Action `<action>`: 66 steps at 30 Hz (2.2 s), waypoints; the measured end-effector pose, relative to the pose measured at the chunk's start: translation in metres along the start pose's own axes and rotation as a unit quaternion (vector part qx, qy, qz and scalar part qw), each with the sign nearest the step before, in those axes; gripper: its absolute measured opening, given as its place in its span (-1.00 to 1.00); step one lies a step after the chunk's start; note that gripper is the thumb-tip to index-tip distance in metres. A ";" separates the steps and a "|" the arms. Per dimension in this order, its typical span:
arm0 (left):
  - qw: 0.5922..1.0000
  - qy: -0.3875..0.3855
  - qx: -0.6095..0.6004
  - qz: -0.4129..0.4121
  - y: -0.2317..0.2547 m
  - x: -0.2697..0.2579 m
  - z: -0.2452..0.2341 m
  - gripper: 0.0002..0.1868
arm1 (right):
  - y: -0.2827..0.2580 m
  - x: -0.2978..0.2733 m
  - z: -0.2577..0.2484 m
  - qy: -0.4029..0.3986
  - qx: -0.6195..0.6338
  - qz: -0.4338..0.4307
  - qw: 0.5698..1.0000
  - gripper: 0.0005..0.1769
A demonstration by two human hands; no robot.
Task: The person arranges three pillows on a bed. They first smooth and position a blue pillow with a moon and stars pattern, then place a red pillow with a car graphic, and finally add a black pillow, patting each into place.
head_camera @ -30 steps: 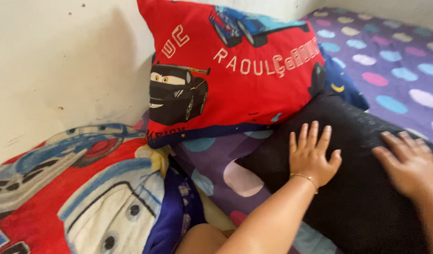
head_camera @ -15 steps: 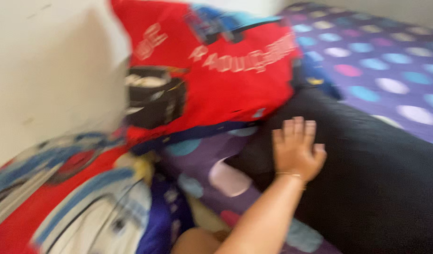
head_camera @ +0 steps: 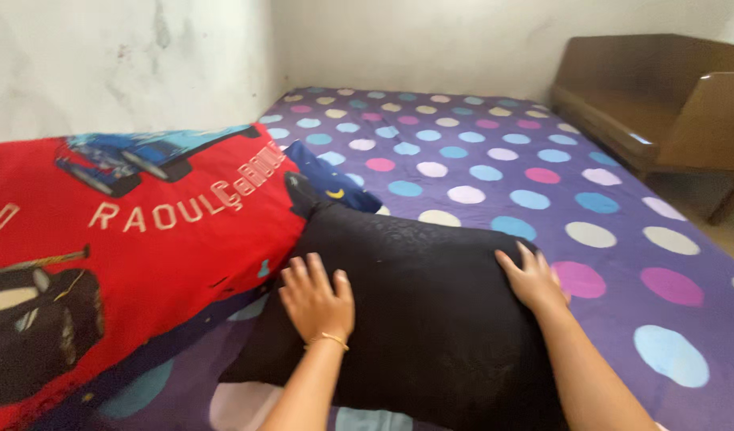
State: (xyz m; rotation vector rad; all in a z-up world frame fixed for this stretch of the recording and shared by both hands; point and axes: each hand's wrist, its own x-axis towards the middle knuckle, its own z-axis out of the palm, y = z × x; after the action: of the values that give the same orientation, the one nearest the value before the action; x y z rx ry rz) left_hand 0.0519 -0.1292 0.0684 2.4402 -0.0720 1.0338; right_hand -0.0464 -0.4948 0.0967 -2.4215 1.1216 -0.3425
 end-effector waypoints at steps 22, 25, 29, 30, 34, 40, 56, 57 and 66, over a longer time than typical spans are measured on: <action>0.736 -0.311 -0.544 -0.255 -0.021 0.114 -0.035 -0.07 | 0.045 0.017 -0.142 -0.040 0.602 -0.068 0.795 -0.17; 0.730 -0.298 -0.571 -0.231 -0.001 0.120 -0.063 -0.09 | 0.042 0.001 -0.159 0.031 0.561 -0.091 0.822 -0.14; 0.767 -0.192 -0.595 -0.146 0.018 0.124 -0.091 -0.18 | 0.042 -0.018 -0.164 0.045 0.576 -0.098 0.810 -0.13; 0.791 -0.150 -0.577 -0.136 0.023 0.128 -0.097 -0.22 | 0.038 -0.022 -0.167 0.040 0.584 -0.103 0.804 -0.13; 0.855 -0.042 -0.511 -0.078 0.039 0.145 -0.111 -0.27 | 0.011 -0.041 -0.205 0.248 0.403 -0.150 0.868 -0.18; 0.904 -0.033 -0.421 -0.070 0.038 0.150 -0.121 -0.50 | -0.077 -0.062 -0.227 0.385 0.080 -0.354 0.849 -0.40; 0.975 0.026 -0.073 0.207 0.149 0.166 -0.144 -0.39 | -0.072 -0.064 -0.160 0.137 -0.166 -0.244 0.946 -0.23; 0.972 0.036 -0.077 0.218 0.146 0.156 -0.136 -0.31 | -0.071 -0.067 -0.158 0.139 -0.166 -0.243 0.945 -0.23; 0.982 -0.156 0.059 0.092 0.080 0.121 -0.093 -0.34 | -0.129 -0.090 -0.164 0.229 -0.026 -0.388 0.893 -0.38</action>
State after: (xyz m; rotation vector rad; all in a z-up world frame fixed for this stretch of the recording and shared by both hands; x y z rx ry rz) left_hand 0.0584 -0.1411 0.2401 2.7268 -0.3545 0.7377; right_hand -0.0842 -0.4002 0.2996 -2.8199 0.2362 -1.1908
